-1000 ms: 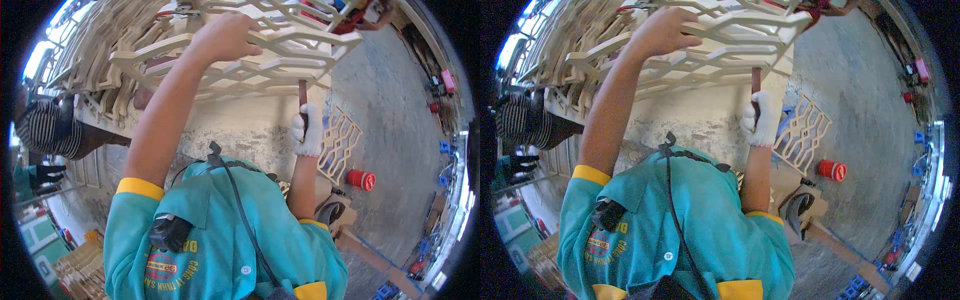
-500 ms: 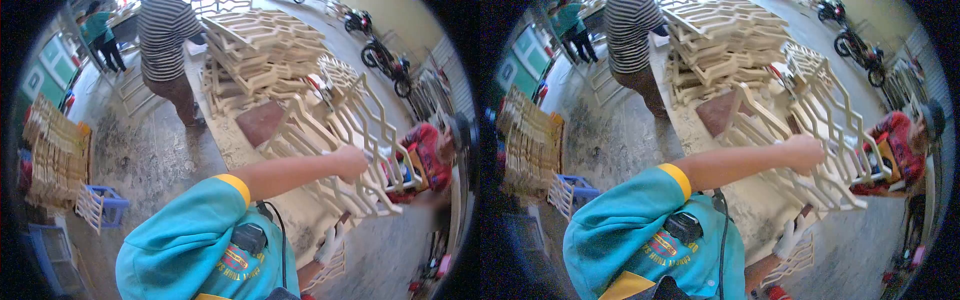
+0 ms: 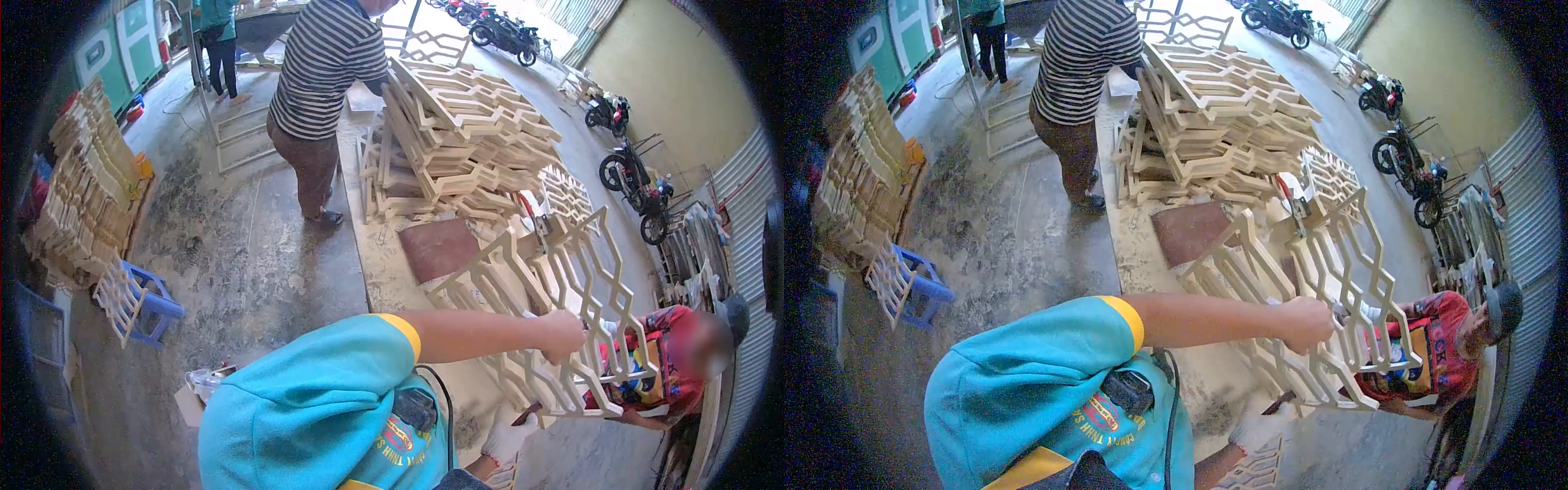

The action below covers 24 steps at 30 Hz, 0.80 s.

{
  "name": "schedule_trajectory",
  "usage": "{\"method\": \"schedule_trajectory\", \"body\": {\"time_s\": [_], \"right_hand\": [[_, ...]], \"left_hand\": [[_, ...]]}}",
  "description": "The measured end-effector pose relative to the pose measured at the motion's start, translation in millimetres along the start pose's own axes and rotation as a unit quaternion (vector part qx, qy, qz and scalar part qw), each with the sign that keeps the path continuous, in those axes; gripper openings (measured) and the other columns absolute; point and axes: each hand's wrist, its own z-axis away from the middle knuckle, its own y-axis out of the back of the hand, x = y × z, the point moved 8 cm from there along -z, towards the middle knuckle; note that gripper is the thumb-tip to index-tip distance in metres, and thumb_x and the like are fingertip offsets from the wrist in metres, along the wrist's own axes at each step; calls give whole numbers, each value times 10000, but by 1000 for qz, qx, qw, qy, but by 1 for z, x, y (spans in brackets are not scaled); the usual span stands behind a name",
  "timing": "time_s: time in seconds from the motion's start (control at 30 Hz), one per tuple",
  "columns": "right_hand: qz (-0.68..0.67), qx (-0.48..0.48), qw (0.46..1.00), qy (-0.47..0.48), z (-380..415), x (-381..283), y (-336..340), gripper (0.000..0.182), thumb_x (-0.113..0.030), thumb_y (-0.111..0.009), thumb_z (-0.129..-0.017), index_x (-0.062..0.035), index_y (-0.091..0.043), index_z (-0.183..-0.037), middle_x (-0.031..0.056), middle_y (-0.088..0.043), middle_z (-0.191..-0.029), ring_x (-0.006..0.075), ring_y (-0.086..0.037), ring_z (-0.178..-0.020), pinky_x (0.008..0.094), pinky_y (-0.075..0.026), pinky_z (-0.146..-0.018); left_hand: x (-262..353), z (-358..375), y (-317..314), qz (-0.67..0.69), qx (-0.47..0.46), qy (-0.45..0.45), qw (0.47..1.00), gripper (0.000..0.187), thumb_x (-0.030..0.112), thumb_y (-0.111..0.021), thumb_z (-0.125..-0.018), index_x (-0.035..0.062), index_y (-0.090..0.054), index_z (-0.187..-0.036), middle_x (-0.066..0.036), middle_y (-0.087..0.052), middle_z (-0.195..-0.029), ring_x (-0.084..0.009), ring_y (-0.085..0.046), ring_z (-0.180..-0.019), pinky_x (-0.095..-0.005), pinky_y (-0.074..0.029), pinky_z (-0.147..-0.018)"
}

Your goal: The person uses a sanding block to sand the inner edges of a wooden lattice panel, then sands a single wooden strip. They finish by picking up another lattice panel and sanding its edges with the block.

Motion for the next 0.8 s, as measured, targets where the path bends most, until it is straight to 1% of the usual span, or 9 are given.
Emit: {"method": "schedule_trajectory", "body": {"time_s": [0.2,0.37,0.57,0.6,0.63,0.67,0.73,0.77,0.8], "right_hand": [[226,-96,969,-15,-12,20,9,598,-371,-732,-707,-66,-494,-1162,235,-661,-979,433,-631,-938,483,-500,-791],[251,-103,959,-86,-15,37,11,536,-326,-702,-683,-50,-510,-1100,228,-671,-920,442,-642,-870,499,-506,-754],[139,-93,985,30,-7,12,16,586,-275,-642,-745,-54,-506,-1270,256,-643,-1042,427,-606,-1012,484,-485,-835],[92,-158,982,-45,-11,48,-9,562,-256,-627,-790,-31,-506,-1291,265,-625,-1085,408,-591,-1059,476,-473,-862],[175,-161,971,16,-11,43,-24,531,-284,-652,-813,8,-532,-1240,266,-627,-1079,388,-605,-1043,469,-473,-855],[112,-252,955,-109,-13,72,-37,567,-375,-682,-812,20,-563,-1201,270,-633,-1056,371,-628,-993,451,-493,-810],[76,-257,960,-87,-12,70,-27,533,-378,-681,-814,-10,-585,-1187,232,-654,-881,348,-643,-797,440,-497,-671],[109,-233,964,-74,-14,65,-18,505,-361,-674,-815,-55,-590,-1207,212,-655,-800,347,-636,-708,436,-489,-615],[85,-222,969,-70,-14,91,-25,474,-319,-647,-815,-97,-585,-1230,213,-656,-802,369,-629,-693,435,-492,-609]], "left_hand": [[5,7,3,13,-1,-9,1000,227,163,-738,-629,28,-717,-810,-170,-693,-843,-346,-682,-826,-441,-556,-703],[9,12,5,15,1,-8,1000,193,132,-710,-637,35,-720,-805,-179,-690,-839,-348,-681,-825,-444,-556,-712],[-1,5,-15,32,37,4,999,154,129,-671,-647,35,-708,-763,-177,-671,-780,-356,-669,-785,-459,-546,-672],[-2,-1,-24,35,17,-1,999,154,141,-667,-653,35,-704,-758,-180,-666,-776,-358,-665,-783,-463,-542,-658],[-1,2,-21,39,28,-4,999,188,171,-671,-657,47,-702,-795,-181,-665,-799,-361,-659,-795,-472,-534,-672],[-11,0,-31,78,25,29,996,246,182,-678,-662,74,-700,-882,-160,-673,-862,-349,-655,-862,-470,-526,-736],[-3,12,-10,50,-12,16,999,297,256,-719,-697,114,-688,-956,-146,-671,-971,-323,-637,-963,-451,-511,-810],[-1,15,-4,38,30,12,999,245,138,-655,-671,92,-701,-908,-138,-685,-895,-325,-667,-877,-443,-541,-743],[-2,10,-9,12,-30,22,999,310,188,-684,-686,125,-700,-989,-135,-686,-915,-322,-666,-882,-439,-537,-759]]}}
